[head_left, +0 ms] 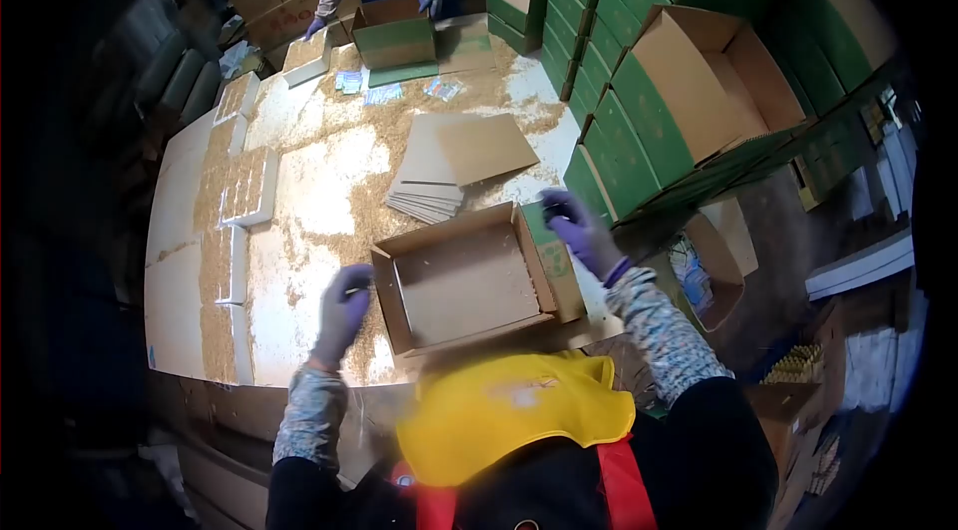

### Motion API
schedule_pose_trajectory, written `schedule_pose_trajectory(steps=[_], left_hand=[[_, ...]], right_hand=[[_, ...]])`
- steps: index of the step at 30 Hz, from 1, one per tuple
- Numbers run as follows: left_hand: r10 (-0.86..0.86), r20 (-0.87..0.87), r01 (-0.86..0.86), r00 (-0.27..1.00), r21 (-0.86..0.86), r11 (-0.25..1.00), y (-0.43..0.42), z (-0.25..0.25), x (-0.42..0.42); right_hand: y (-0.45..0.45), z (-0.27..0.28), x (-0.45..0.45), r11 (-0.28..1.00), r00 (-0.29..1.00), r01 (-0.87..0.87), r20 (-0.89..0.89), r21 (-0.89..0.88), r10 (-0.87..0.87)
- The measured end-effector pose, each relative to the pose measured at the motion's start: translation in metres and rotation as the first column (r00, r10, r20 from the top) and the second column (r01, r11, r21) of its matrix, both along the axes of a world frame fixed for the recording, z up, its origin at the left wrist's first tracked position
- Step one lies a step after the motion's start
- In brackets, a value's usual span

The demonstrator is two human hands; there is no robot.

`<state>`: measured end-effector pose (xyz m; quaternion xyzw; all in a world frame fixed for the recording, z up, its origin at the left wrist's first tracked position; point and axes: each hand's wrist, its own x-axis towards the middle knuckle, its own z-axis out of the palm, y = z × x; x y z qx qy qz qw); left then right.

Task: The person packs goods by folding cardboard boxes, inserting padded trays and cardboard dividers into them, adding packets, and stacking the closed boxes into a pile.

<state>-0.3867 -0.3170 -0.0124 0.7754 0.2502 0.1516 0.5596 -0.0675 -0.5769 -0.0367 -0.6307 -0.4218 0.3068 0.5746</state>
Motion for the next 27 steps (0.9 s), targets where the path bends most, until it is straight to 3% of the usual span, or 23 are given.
schedule_pose_trajectory(steps=[1,2,3,5,6,7,9,10,12,13,14,15,17,18,20,23,25,26,27], left_hand=[[0.212,-0.002,-0.205,0.977,-0.256,0.945,0.009,-0.008,-0.011],[0.226,-0.153,-0.272,0.962,-0.477,0.836,0.012,-0.032,-0.012],[-0.049,-0.19,-0.101,0.981,-0.704,0.703,0.009,-0.054,-0.009],[-0.087,-0.332,-0.222,0.939,-0.781,0.583,-0.009,-0.111,0.015],[-0.104,-0.363,-0.199,0.926,-0.704,0.682,-0.017,-0.114,0.03],[-0.114,-0.386,-0.164,0.916,-0.616,0.77,-0.021,-0.115,0.047],[-0.052,-0.334,-0.2,0.941,-0.676,0.709,-0.011,-0.138,0.033],[-0.046,-0.271,-0.164,0.961,-0.698,0.697,-0.028,-0.103,0.037],[0.008,-0.173,-0.121,0.985,-0.653,0.748,-0.036,-0.08,0.043],[0.032,-0.122,-0.102,0.992,-0.626,0.773,-0.041,-0.068,0.045],[-0.029,0.01,0.028,1.0,-0.686,0.727,-0.061,-0.013,0.05],[0.041,0.045,-0.007,0.998,-0.59,0.807,-0.069,0.021,0.052],[0.154,0.295,0.09,0.943,-0.672,0.735,-0.079,0.065,0.063],[0.141,0.364,0.145,0.921,-0.655,0.742,-0.083,0.089,0.083],[0.097,0.476,0.253,0.874,-0.616,0.746,-0.099,0.133,0.13],[-0.062,0.592,0.422,0.803,-0.493,0.761,-0.123,0.192,0.223],[-0.207,0.622,0.51,0.755,-0.359,0.781,-0.136,0.225,0.285],[-0.297,0.616,0.547,0.73,-0.265,0.794,-0.142,0.237,0.314],[-0.404,0.582,0.576,0.706,-0.14,0.805,-0.147,0.245,0.34]], right_hand=[[-0.02,-0.004,0.005,0.991,0.913,0.134,-0.388,-0.006,-0.126],[-0.027,-0.063,0.003,0.988,0.917,0.036,-0.388,-0.153,-0.093],[-0.026,-0.081,-0.015,0.962,0.946,-0.01,-0.314,-0.272,-0.08],[-0.01,-0.077,-0.06,0.891,0.994,0.103,0.004,-0.442,-0.113],[-0.001,-0.088,-0.07,0.864,0.985,0.172,0.055,-0.472,-0.166],[0.008,-0.122,-0.068,0.858,0.964,0.212,-0.042,-0.468,-0.261],[-0.003,-0.11,-0.062,0.846,0.972,0.235,0.103,-0.479,-0.212],[-0.013,-0.094,-0.056,0.861,0.983,0.182,0.087,-0.475,-0.16],[-0.035,-0.047,-0.051,0.888,0.988,0.154,0.083,-0.433,-0.131],[-0.043,-0.023,-0.046,0.908,0.99,0.142,0.081,-0.394,-0.119],[-0.058,-0.007,-0.024,0.958,0.944,0.098,-0.281,-0.268,-0.175],[-0.09,0.021,-0.001,0.954,0.91,0.3,-0.291,-0.028,-0.295],[-0.154,0.076,0.044,0.703,0.844,0.535,-0.268,0.468,-0.464],[-0.173,0.111,0.074,0.527,0.756,0.621,-0.267,0.579,-0.598],[-0.212,0.181,0.134,0.115,0.445,0.686,-0.289,0.719,-0.848],[-0.237,0.123,0.26,0.71,0.722,0.583,0.149,0.396,-0.676],[-0.226,0.111,0.286,0.728,0.901,0.433,-0.224,0.532,-0.372],[-0.214,0.101,0.306,0.723,0.906,0.419,-0.199,0.549,-0.373],[-0.196,0.084,0.32,0.628,0.887,0.459,-0.287,0.629,-0.362]])
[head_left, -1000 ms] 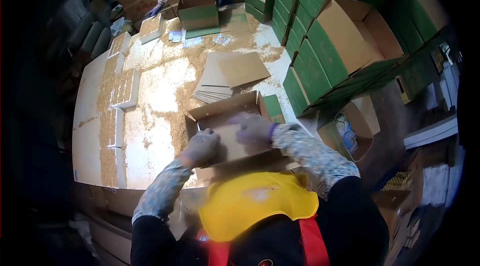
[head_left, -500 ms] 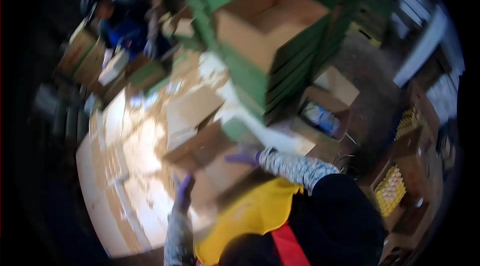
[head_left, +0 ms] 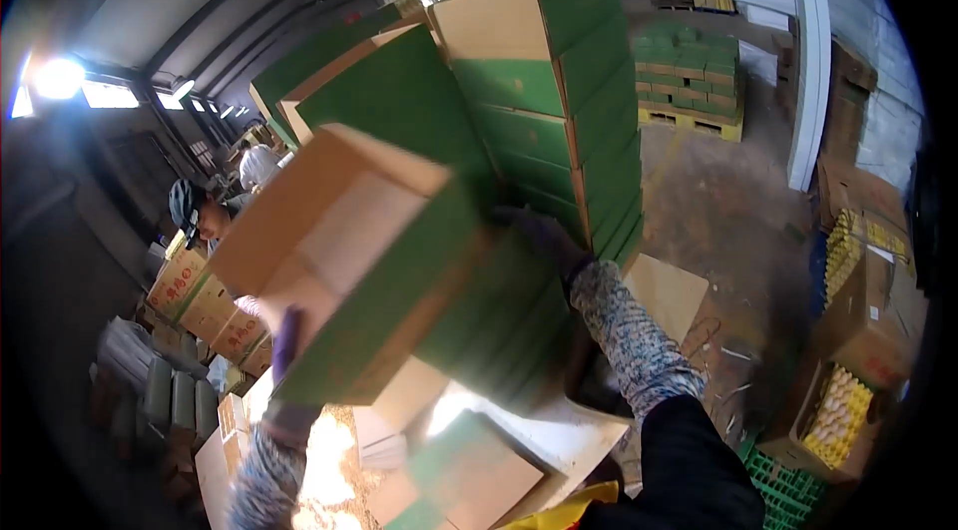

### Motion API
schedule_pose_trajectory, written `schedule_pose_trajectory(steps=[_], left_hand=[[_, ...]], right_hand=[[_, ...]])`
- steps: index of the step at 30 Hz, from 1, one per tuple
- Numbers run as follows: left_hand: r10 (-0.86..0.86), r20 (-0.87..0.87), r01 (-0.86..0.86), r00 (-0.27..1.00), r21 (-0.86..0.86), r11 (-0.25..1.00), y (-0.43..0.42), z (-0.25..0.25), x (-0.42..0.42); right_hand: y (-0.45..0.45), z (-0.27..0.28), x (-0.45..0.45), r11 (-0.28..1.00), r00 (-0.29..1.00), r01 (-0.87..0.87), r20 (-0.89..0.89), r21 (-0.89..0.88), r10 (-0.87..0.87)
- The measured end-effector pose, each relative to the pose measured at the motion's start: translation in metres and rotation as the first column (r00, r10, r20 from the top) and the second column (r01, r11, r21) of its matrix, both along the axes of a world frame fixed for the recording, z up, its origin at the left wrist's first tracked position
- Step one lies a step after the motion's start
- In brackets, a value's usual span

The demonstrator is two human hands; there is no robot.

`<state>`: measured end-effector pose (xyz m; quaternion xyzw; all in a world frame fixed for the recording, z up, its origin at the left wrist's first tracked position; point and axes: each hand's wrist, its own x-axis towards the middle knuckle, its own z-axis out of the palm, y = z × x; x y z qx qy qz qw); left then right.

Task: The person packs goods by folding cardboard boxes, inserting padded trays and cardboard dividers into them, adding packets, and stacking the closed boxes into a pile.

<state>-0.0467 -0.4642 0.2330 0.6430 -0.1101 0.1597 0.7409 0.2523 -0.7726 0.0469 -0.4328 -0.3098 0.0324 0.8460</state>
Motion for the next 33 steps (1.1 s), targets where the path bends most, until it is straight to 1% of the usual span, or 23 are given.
schedule_pose_trajectory(steps=[2,3,4,8,10,11,12,13,14,15,16,17,18,19,20,21,23,25,27,28,29,30,33], left_hand=[[-0.041,-0.012,0.043,0.999,0.367,0.929,-0.004,0.004,0.055],[0.0,-0.492,0.192,0.87,0.341,0.92,-0.027,0.02,0.071],[0.04,-0.853,0.32,0.52,0.238,0.917,-0.042,0.024,0.079],[0.093,-0.858,0.333,0.506,0.293,0.896,-0.019,-0.035,0.106],[-0.169,-0.705,0.13,0.689,-0.109,0.986,-0.016,-0.058,0.068],[-0.165,-0.682,0.032,0.713,-0.204,0.978,-0.026,-0.065,0.033],[-0.286,-0.692,0.094,0.663,-0.302,0.949,0.007,-0.11,0.004],[-0.152,-0.766,0.204,0.625,-0.028,0.979,0.05,-0.174,-0.034],[-0.067,-0.708,0.446,0.703,0.366,0.817,0.065,-0.213,-0.087],[-0.015,-0.574,0.507,0.819,0.711,0.487,0.079,-0.252,-0.139],[0.373,-0.68,0.731,0.631,0.683,0.009,0.093,-0.302,-0.214],[0.504,-0.719,0.82,0.478,0.571,0.037,0.069,-0.296,-0.243],[0.612,-0.733,0.897,0.298,0.433,0.082,0.041,-0.289,-0.277],[0.648,-0.634,0.745,0.422,0.65,0.15,0.058,-0.356,-0.316],[0.697,-0.519,0.624,0.494,0.771,0.132,0.054,-0.374,-0.329],[0.683,-0.4,0.554,0.611,0.833,-0.008,0.06,-0.39,-0.343],[0.495,-0.319,0.355,0.808,0.934,0.022,0.088,-0.391,-0.364],[0.451,-0.474,0.444,0.756,0.878,0.179,0.104,-0.349,-0.36],[0.379,-0.523,0.515,0.763,0.847,0.131,0.123,-0.273,-0.338],[0.362,-0.439,0.4,0.823,0.899,0.18,0.139,-0.245,-0.334],[0.392,-0.39,0.25,0.833,0.898,0.362,0.152,-0.209,-0.325],[0.463,-0.437,0.219,0.771,0.865,0.452,0.164,-0.186,-0.318],[0.519,-0.252,0.149,0.817,0.961,0.233,0.183,-0.183,-0.292]], right_hand=[[0.017,-0.008,0.005,0.991,0.999,0.028,-0.044,0.129,-0.023],[0.011,-0.006,-0.007,0.958,0.96,0.278,0.05,-0.067,-0.275],[0.0,-0.004,-0.018,0.903,0.917,0.396,0.116,-0.165,-0.38],[-0.022,0.004,-0.037,0.551,0.759,0.649,0.403,-0.524,-0.511],[-0.026,-0.003,-0.047,0.339,0.621,0.782,0.61,-0.522,-0.493],[-0.032,0.005,-0.066,0.216,0.572,0.813,0.67,-0.541,-0.473],[-0.03,0.023,-0.107,0.355,0.49,0.87,0.529,-0.341,-0.693],[-0.024,0.031,-0.157,0.396,0.453,0.891,0.421,-0.22,-0.786],[-0.017,0.038,-0.208,0.413,0.416,0.907,0.309,-0.079,-0.855],[-0.006,-0.016,-0.241,0.856,0.867,0.497,0.088,-0.139,-0.49],[0.017,-0.039,-0.276,0.802,0.864,0.472,0.372,-0.366,-0.339],[0.039,-0.063,-0.311,0.71,0.778,0.502,0.617,-0.494,-0.12],[0.06,-0.102,-0.346,0.588,0.759,0.356,0.592,-0.726,0.271],[0.067,-0.133,-0.376,0.28,0.661,0.455,0.532,-0.845,0.529],[0.081,-0.156,-0.389,-0.098,0.622,0.456,0.238,-0.885,0.746],[0.084,-0.174,-0.396,-0.168,0.596,0.489,0.187,-0.856,0.781],[0.084,-0.199,-0.404,-0.121,0.578,0.544,0.267,-0.83,0.771],[0.101,-0.17,-0.402,-0.148,0.557,0.576,0.253,-0.804,0.791],[0.123,-0.125,-0.397,-0.225,0.555,0.629,0.227,-0.744,0.801],[0.132,-0.097,-0.399,-0.084,0.484,0.74,0.441,-0.667,0.756],[0.141,-0.064,-0.399,0.045,0.383,0.833,0.634,-0.551,0.672],[0.155,-0.026,-0.39,0.238,0.361,0.824,0.8,-0.515,0.48],[0.186,-0.013,-0.35,0.419,0.356,0.734,0.828,-0.534,0.433]])
